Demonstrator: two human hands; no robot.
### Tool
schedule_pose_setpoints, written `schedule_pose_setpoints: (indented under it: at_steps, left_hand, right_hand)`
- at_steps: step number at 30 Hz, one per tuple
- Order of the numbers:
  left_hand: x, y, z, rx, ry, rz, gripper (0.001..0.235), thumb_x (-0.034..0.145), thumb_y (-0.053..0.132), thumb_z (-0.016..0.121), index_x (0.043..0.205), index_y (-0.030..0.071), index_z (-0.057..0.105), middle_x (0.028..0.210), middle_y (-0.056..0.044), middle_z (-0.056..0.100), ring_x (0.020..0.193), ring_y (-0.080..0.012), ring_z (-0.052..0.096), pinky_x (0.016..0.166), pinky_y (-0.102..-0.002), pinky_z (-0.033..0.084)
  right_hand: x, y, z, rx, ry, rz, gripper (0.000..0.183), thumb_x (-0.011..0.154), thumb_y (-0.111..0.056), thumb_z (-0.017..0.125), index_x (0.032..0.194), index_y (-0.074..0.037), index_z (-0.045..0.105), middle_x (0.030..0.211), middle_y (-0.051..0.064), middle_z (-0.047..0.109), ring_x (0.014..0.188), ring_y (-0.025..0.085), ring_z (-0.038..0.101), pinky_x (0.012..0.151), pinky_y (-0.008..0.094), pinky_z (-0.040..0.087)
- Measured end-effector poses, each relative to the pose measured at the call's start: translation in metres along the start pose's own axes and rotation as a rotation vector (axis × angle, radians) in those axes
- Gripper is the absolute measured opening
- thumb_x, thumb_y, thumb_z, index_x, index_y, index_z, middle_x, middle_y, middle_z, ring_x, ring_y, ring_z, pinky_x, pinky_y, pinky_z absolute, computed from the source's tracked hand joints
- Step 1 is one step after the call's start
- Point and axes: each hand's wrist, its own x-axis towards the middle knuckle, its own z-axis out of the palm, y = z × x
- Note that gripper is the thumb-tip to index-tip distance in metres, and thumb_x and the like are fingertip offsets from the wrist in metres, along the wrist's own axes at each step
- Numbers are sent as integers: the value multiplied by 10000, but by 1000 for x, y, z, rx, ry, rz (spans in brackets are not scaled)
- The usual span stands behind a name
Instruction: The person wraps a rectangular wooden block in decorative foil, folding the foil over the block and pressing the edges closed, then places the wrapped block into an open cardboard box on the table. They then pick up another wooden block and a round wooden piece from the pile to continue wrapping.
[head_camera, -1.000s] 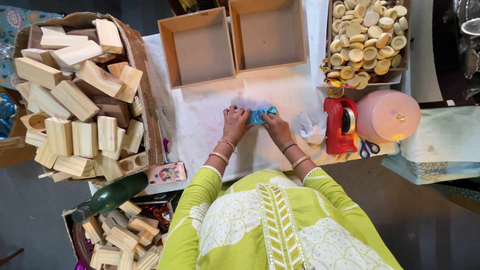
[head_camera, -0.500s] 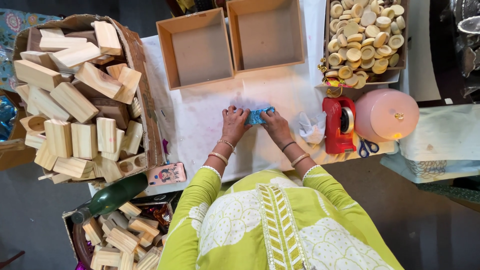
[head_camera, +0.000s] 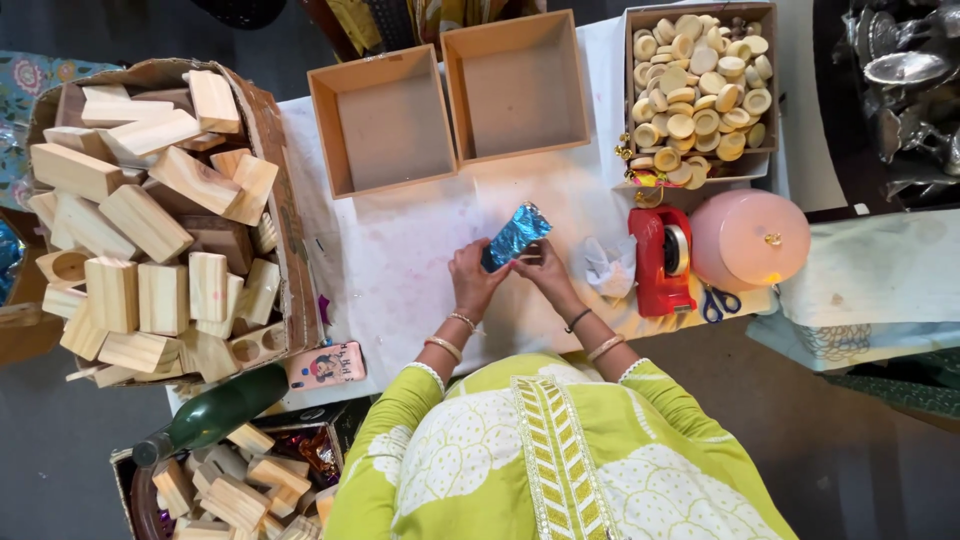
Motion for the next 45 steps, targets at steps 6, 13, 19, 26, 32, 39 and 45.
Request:
schedule_pose_setpoints:
  at_steps: [6, 13, 19, 26, 32, 39, 45]
  left_hand:
    - [5, 9, 0, -237, -61, 9, 759, 657, 349, 943, 1261, 93, 562, 1144, -60, 649, 1069, -292, 547, 940, -435, 469]
    - [35, 32, -33, -462, -166, 6, 628, 805, 243, 850, 1369, 135, 594, 1243, -54, 628, 1035, -214, 604, 770, -334, 572]
    - [44, 28, -18, -373, -151, 56, 295, 823, 99, 798, 1112, 99, 744, 1067, -65, 693, 976, -243, 624, 797, -361, 547]
    - [52, 44, -17, -219, -61, 97, 167, 797, 88, 797, 956, 86, 747, 939, -56, 703, 908, -289, 598, 819, -391, 517]
    - [59, 46, -7, -172, -54, 151, 124, 808, 83, 783, 923, 77, 734, 923, -55, 702, 908, -296, 591, 821, -395, 517]
    - [66, 46, 2, -138, -63, 153, 97, 817, 63, 763, 898, 64, 711, 894, -71, 687, 887, -302, 585, 797, -404, 515]
    - [70, 41, 14, -129, -36, 128, 74, 817, 67, 754, 873, 61, 706, 881, -75, 686, 892, -304, 589, 798, -404, 521]
  right_hand:
    - [16, -55, -5, -371, -56, -164, 515, 809, -64, 820, 1268, -37, 588, 1122, 97, 686, 987, 165, 704, 845, 310, 620]
    - [12, -99, -7, -430, -212, -365, 506, 825, 45, 776, 1289, -75, 613, 1239, 57, 630, 1120, 197, 683, 941, 346, 612]
    - [14, -89, -7, -530, -215, -388, 563, 755, 70, 789, 1276, -76, 634, 1231, 74, 599, 1163, 245, 653, 994, 353, 578]
    - [-9, -119, 4, -489, -50, -455, 502, 765, -3, 857, 1226, -67, 671, 1173, 80, 548, 1062, 218, 639, 886, 327, 600]
    - [-16, -124, 10, -536, 132, -528, 313, 850, 49, 767, 1140, -41, 691, 1044, 66, 637, 867, 167, 686, 776, 299, 587]
    - [-18, -128, 19, -462, 210, -515, 304, 875, 69, 743, 1137, -32, 628, 939, 57, 655, 789, 132, 648, 743, 284, 571]
    - [-15, -132, 20, -471, 162, -523, 336, 884, 45, 735, 1180, -39, 599, 936, 65, 715, 828, 133, 699, 781, 277, 584]
